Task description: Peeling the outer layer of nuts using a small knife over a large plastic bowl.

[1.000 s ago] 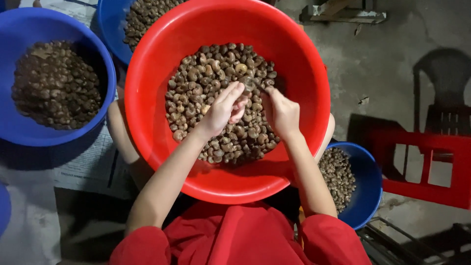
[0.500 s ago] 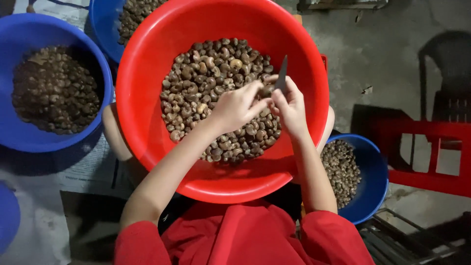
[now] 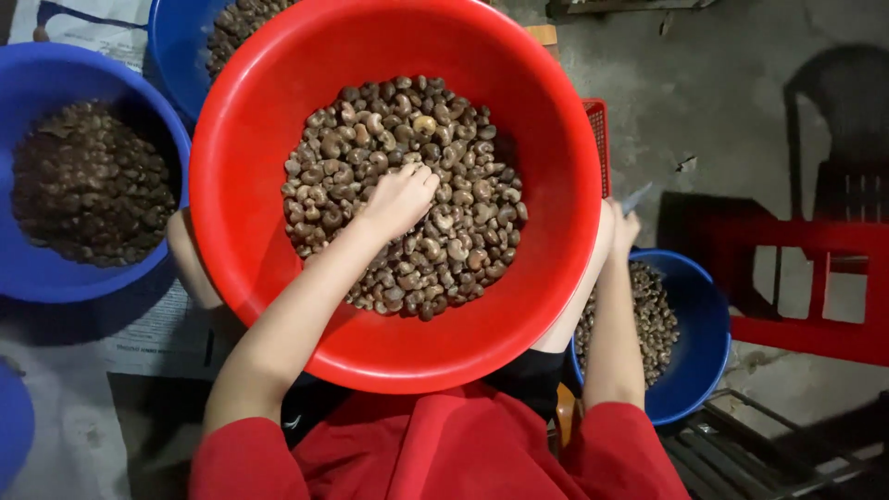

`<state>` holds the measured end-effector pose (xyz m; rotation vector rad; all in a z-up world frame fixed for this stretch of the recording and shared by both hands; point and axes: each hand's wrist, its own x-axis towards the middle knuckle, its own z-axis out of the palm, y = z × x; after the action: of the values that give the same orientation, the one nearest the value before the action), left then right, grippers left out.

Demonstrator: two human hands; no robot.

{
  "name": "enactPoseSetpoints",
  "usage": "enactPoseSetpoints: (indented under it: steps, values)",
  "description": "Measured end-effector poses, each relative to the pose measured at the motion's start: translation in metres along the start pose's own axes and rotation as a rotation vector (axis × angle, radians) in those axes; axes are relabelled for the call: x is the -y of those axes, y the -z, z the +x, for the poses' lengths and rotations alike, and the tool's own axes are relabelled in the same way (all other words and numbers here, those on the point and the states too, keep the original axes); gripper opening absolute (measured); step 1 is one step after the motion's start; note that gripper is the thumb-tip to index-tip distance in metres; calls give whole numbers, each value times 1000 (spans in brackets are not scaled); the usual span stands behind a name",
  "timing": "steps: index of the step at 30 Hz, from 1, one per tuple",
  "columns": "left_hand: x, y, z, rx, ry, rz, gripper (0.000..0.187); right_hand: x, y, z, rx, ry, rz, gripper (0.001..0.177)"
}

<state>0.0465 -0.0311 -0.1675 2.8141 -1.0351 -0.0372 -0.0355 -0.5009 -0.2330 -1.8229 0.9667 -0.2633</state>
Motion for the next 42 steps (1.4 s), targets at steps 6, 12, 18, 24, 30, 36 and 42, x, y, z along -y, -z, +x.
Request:
enactPoseSetpoints:
  steps: [6,12,18,24,30,36,42]
  values:
    - [-2,-12,0,-140,-36,56,9,5,-20,48,4,-67,163,36]
    - [-20,89,-4,-128,546,-1311,28,234,-28,-86,165,285,453,25]
    - [-17,127,-17,-305,502,-1672,35,300,-78,-212,604,737,-597,17]
    - [-13,164,-43,-444,618,-1534,34,280,-113,-252,283,1328,-707,18]
    - [-7,161,-43,-590,470,-1210,26,281,-110,-248,118,1526,-730,16]
    - [-8,151,-42,-626,421,-944,23,261,-117,-238,117,1527,-688,17]
    - [-24,191,-45,-570,509,-1484,17,253,-114,-233,166,1515,-653,18]
